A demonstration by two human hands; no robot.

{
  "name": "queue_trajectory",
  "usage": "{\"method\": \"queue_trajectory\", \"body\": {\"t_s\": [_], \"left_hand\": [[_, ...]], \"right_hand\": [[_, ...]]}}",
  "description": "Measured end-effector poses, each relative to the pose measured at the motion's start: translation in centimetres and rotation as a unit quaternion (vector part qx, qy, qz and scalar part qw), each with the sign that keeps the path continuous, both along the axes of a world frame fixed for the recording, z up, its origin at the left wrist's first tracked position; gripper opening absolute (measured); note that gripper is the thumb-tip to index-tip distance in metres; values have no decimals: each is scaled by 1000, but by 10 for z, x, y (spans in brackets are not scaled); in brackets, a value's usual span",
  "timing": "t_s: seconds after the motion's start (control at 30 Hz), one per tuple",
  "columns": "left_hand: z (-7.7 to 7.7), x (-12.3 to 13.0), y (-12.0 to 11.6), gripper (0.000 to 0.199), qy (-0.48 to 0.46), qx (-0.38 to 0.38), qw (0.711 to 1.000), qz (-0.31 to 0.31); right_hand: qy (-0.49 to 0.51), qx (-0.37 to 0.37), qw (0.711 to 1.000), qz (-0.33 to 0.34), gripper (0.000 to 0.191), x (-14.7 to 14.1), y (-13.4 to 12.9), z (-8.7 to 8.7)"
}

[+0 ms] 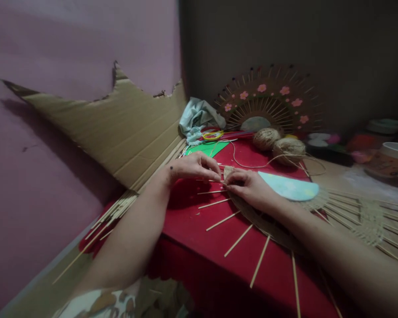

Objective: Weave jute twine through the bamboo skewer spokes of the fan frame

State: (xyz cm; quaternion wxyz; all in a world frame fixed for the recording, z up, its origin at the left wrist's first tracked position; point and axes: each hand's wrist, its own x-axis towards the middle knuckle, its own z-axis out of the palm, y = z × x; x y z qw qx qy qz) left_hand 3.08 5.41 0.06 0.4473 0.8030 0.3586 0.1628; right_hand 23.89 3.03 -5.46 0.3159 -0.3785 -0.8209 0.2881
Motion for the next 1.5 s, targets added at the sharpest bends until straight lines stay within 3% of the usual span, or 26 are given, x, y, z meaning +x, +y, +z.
{"method": "queue_trajectory", "body": {"t_s": [0.2, 0.33, 0.5, 0.67, 0.77, 0.9, 1.0, 1.1, 1.2, 1.37, 1.5], "left_hand": [[-5, -6, 4, 17, 55, -67, 994, -70], [-13, -15, -2, 18, 76, -78, 992, -65], [-23, -30, -23, 15, 87, -13, 996, -9], [-25, -32, -45, 11, 73, 61, 995, 0], [-27, -29, -52, 10, 63, 69, 995, 23], [-31, -30, -53, 11, 44, 71, 996, 38], [-33, -33, -52, 10, 36, 80, 996, 36], [-34, -35, -55, 10, 32, 80, 995, 41], [-37, -34, -61, 10, 15, 54, 994, 93], [-47, -34, -74, 45, -62, 5, 985, 159], [-48, -34, -88, 66, -66, 37, 982, 173]], "right_hand": [[-50, 72, 995, 40, 16, -1, -6, 2], [-77, 117, 988, 64, 18, -1, -8, 2], [-87, 126, 985, 79, 18, -1, -9, 3], [-133, 138, 977, 93, 8, 3, -15, 7], [-200, 204, 953, 102, 12, 3, -18, 9], [-343, 309, 879, 118, 17, -1, -23, 15], [-402, 341, 838, 139, 16, -4, -27, 19], [-403, 349, 835, 136, 15, -5, -29, 20], [-395, 352, 840, 119, 16, -3, -28, 16], [-380, 362, 844, 108, 19, -2, -27, 12], [-367, 352, 855, 100, 17, -2, -26, 10]]}}
